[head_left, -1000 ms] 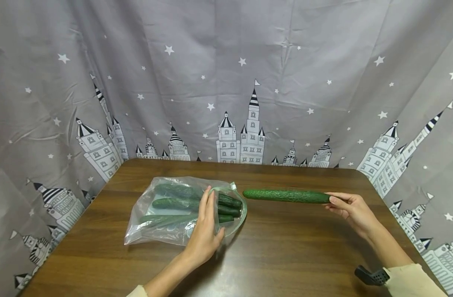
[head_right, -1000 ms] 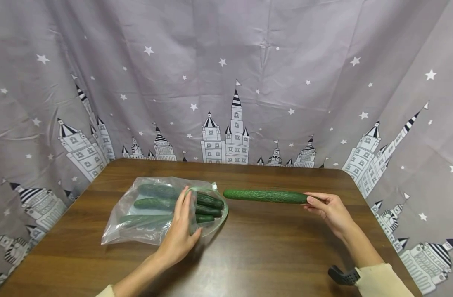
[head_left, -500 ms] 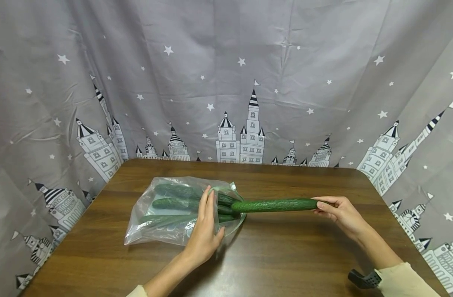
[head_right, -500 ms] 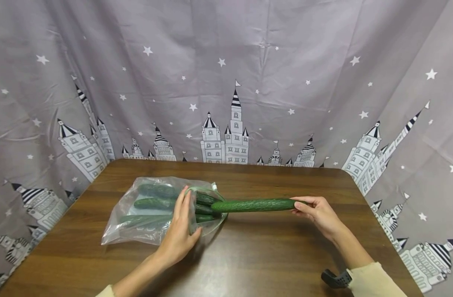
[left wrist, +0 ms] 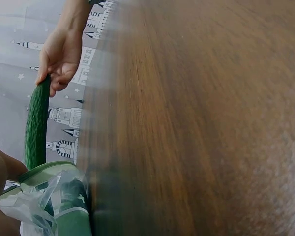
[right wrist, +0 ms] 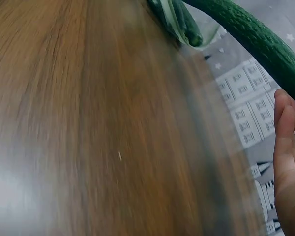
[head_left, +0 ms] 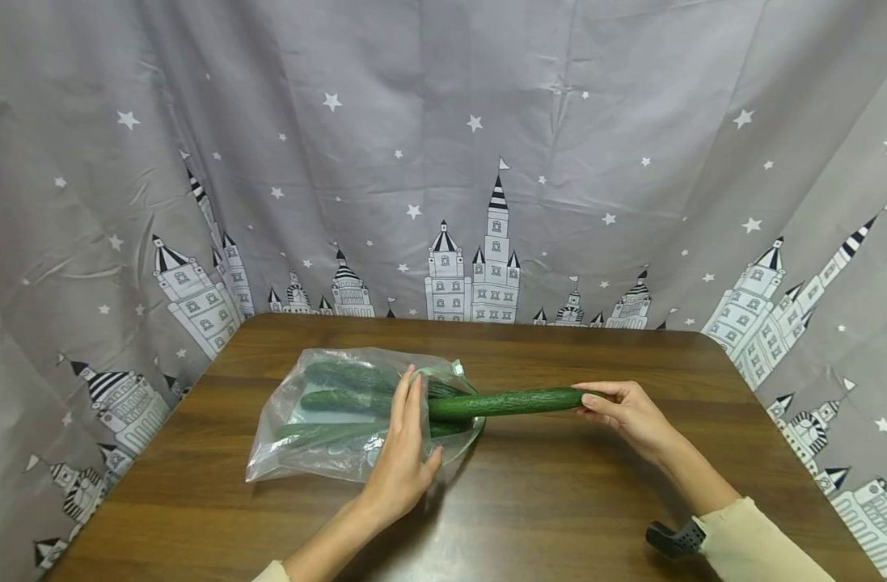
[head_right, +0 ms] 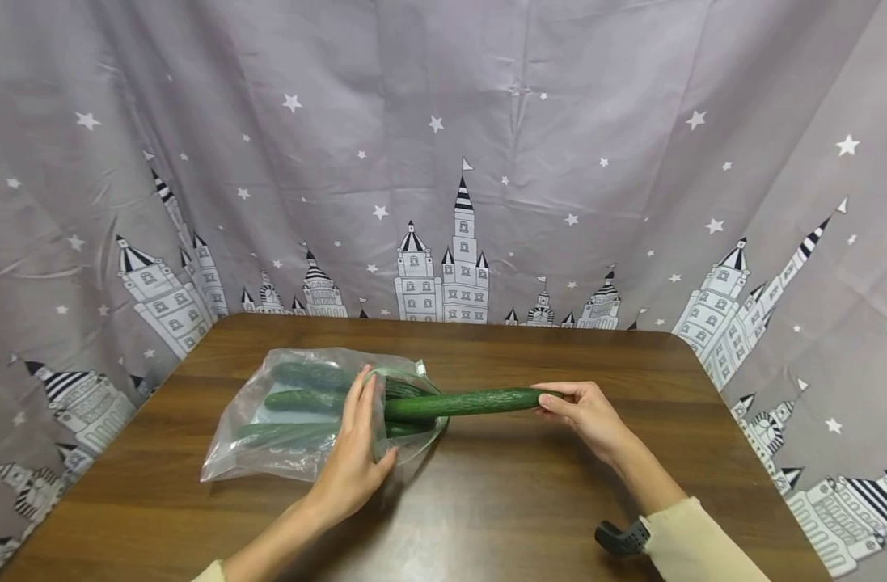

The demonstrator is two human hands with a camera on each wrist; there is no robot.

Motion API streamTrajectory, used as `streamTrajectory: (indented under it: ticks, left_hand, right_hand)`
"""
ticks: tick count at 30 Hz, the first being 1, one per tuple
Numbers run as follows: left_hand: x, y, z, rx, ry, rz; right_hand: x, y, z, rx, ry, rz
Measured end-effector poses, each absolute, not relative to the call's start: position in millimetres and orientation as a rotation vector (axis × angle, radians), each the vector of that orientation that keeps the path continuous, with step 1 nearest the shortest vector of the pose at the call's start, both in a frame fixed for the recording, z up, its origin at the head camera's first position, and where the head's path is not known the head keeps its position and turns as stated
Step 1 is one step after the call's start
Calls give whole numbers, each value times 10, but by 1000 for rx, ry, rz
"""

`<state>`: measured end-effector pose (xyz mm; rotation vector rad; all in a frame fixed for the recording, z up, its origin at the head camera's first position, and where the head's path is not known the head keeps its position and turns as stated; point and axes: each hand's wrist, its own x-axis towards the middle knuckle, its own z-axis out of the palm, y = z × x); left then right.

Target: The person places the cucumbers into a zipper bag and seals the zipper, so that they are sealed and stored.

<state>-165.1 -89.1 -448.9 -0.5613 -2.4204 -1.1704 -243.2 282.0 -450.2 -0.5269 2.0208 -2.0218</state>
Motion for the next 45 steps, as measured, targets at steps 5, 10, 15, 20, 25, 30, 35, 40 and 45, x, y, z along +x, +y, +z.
streamTrajectory:
  ticks: [5, 10, 15, 20, 25, 30, 35, 40, 45]
  left_hand:
    - [-1652, -884, -4481, -552, -2419, -1161]
    - [-1658, -872, -4465, -552, -2422, -1156]
    - [-1663, -864, -4455, -555, -2425, -1140]
    - [-1662, -866, -4460, -549, -2421, -1140]
    - [-1652, -866, -4484, -549, -2413, -1126]
    - [-1651, -860, -4492, -547, -2406, -1113]
    - [-1651, -854, -4492, -543, -2408, -1117]
    - [-1658, -852, -4493, -543, -2401, -1109]
    - [-1663, -855, -4483, -549, -2397, -1114]
  right_hand:
    - [-2483, 2577, -4540, -501, 1996, -2028]
    - [-2516, 2335, -4560, -479, 1994, -2045]
    - [-2551, 2128, -4571, -502, 2015, -2049]
    - [-2594, 1917, -4581, -518, 2064, -2029]
    - [-2616, 1711, -4618, -524, 2108, -1995]
    - [-2631, 1514, -4661, -558, 2092, -1993]
    - [-2646, 1316, -4689, -591, 2039, -2005]
    - [-2654, 1145, -4704, -598, 2026, -2006]
    - [-2657, 970, -4705, -614, 2080, -1964]
